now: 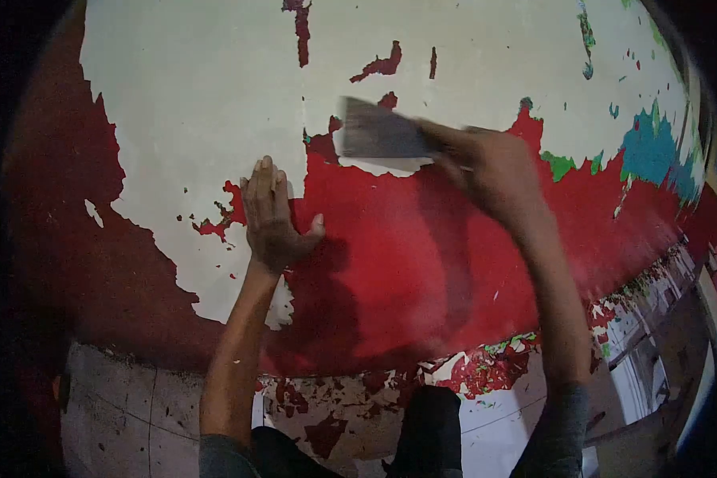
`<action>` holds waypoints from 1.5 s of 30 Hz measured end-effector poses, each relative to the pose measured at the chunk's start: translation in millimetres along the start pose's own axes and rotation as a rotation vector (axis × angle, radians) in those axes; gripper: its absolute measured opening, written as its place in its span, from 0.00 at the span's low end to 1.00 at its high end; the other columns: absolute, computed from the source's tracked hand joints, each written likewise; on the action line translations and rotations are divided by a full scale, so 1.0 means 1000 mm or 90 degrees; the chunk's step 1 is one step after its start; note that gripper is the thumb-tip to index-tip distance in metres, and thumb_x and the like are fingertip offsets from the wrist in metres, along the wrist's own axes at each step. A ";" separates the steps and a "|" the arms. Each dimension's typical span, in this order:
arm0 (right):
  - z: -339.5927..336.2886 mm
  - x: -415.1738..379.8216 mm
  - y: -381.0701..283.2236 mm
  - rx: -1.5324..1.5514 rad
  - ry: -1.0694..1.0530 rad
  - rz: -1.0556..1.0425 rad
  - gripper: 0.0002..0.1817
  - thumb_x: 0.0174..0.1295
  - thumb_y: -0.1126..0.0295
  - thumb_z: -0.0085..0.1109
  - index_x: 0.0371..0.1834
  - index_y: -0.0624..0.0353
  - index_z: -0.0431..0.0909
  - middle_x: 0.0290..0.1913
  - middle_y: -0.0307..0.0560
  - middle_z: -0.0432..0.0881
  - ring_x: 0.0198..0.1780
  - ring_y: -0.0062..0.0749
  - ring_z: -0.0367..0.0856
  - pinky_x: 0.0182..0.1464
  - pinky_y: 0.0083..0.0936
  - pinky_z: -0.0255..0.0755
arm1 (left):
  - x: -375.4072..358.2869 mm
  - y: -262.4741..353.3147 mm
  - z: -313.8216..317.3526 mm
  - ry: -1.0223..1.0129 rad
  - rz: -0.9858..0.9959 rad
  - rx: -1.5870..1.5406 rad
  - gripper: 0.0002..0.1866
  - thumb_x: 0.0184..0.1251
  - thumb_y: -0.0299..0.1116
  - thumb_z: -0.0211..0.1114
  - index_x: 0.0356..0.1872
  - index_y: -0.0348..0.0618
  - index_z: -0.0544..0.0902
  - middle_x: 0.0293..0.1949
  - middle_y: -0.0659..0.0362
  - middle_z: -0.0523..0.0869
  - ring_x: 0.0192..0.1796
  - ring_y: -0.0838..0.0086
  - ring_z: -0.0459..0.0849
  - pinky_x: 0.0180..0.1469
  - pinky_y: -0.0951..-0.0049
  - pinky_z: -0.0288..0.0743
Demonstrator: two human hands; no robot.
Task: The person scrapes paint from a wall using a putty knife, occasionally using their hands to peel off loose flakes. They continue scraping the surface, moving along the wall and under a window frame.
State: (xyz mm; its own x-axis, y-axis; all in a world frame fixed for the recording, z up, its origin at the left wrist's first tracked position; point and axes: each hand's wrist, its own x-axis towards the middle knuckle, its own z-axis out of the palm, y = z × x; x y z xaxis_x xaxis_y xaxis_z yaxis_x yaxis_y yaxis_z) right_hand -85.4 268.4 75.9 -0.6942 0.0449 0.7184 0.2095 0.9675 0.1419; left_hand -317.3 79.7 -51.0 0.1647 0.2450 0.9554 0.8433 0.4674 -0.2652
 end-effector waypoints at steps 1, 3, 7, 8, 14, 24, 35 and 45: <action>0.004 0.012 -0.017 -0.038 0.001 -0.047 0.22 0.58 0.60 0.59 0.58 0.41 0.76 0.32 0.46 0.83 0.33 0.41 0.82 0.35 0.36 0.75 | 0.000 -0.002 0.000 0.006 0.002 0.001 0.43 0.50 0.50 0.64 0.64 0.34 0.60 0.68 0.41 0.58 0.71 0.49 0.55 0.71 0.43 0.46; 0.003 0.020 -0.020 -0.038 0.036 -0.113 0.21 0.57 0.60 0.60 0.56 0.40 0.77 0.30 0.45 0.83 0.31 0.39 0.82 0.33 0.35 0.75 | 0.001 -0.001 0.002 0.016 0.005 -0.001 0.42 0.50 0.51 0.63 0.63 0.35 0.62 0.67 0.43 0.59 0.71 0.51 0.56 0.71 0.44 0.47; -0.010 0.007 0.021 -0.035 0.039 0.005 0.22 0.58 0.65 0.60 0.58 0.38 0.76 0.30 0.46 0.81 0.31 0.38 0.81 0.36 0.35 0.75 | 0.003 -0.002 0.000 0.016 -0.010 0.004 0.40 0.49 0.49 0.64 0.62 0.36 0.64 0.67 0.43 0.59 0.70 0.52 0.56 0.71 0.44 0.48; -0.007 0.012 0.009 -0.052 0.038 -0.037 0.21 0.58 0.64 0.60 0.57 0.39 0.77 0.31 0.46 0.83 0.30 0.38 0.82 0.34 0.34 0.75 | 0.002 0.001 -0.001 0.009 -0.017 0.005 0.40 0.49 0.49 0.64 0.62 0.36 0.64 0.67 0.44 0.59 0.70 0.52 0.57 0.71 0.44 0.48; -0.030 0.016 0.029 0.039 0.069 0.025 0.20 0.60 0.63 0.59 0.58 0.40 0.76 0.36 0.47 0.84 0.36 0.37 0.84 0.42 0.33 0.77 | 0.003 -0.001 0.002 0.032 0.008 0.002 0.39 0.50 0.49 0.63 0.61 0.36 0.65 0.67 0.43 0.59 0.70 0.52 0.58 0.70 0.44 0.50; -0.038 0.034 0.037 -0.002 0.041 -0.011 0.22 0.59 0.68 0.59 0.58 0.45 0.76 0.42 0.46 0.85 0.39 0.37 0.85 0.44 0.32 0.78 | 0.003 -0.004 0.004 0.040 0.016 -0.007 0.40 0.51 0.49 0.63 0.63 0.36 0.62 0.66 0.43 0.59 0.69 0.51 0.58 0.70 0.44 0.49; -0.014 0.034 0.036 0.002 0.044 -0.052 0.20 0.58 0.59 0.59 0.56 0.39 0.77 0.36 0.47 0.85 0.34 0.42 0.84 0.39 0.35 0.77 | 0.000 -0.005 0.005 0.060 0.020 -0.030 0.41 0.53 0.48 0.60 0.65 0.34 0.60 0.66 0.43 0.59 0.70 0.49 0.57 0.70 0.42 0.46; -0.004 -0.006 -0.011 -0.094 -0.059 -0.068 0.23 0.58 0.61 0.55 0.59 0.35 0.73 0.29 0.48 0.80 0.30 0.44 0.81 0.33 0.40 0.76 | -0.066 -0.015 -0.017 -0.028 -0.118 0.105 0.34 0.69 0.47 0.45 0.68 0.32 0.54 0.68 0.38 0.55 0.72 0.46 0.51 0.69 0.41 0.43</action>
State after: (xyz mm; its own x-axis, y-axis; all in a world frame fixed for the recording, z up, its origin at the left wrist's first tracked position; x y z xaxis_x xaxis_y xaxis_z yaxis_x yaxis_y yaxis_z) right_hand -80.5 256.4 73.0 -0.7763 -0.0261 0.6298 0.2260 0.9212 0.3167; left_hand -332.2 41.8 -107.3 -0.0101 0.1776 0.9840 0.7620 0.6386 -0.1075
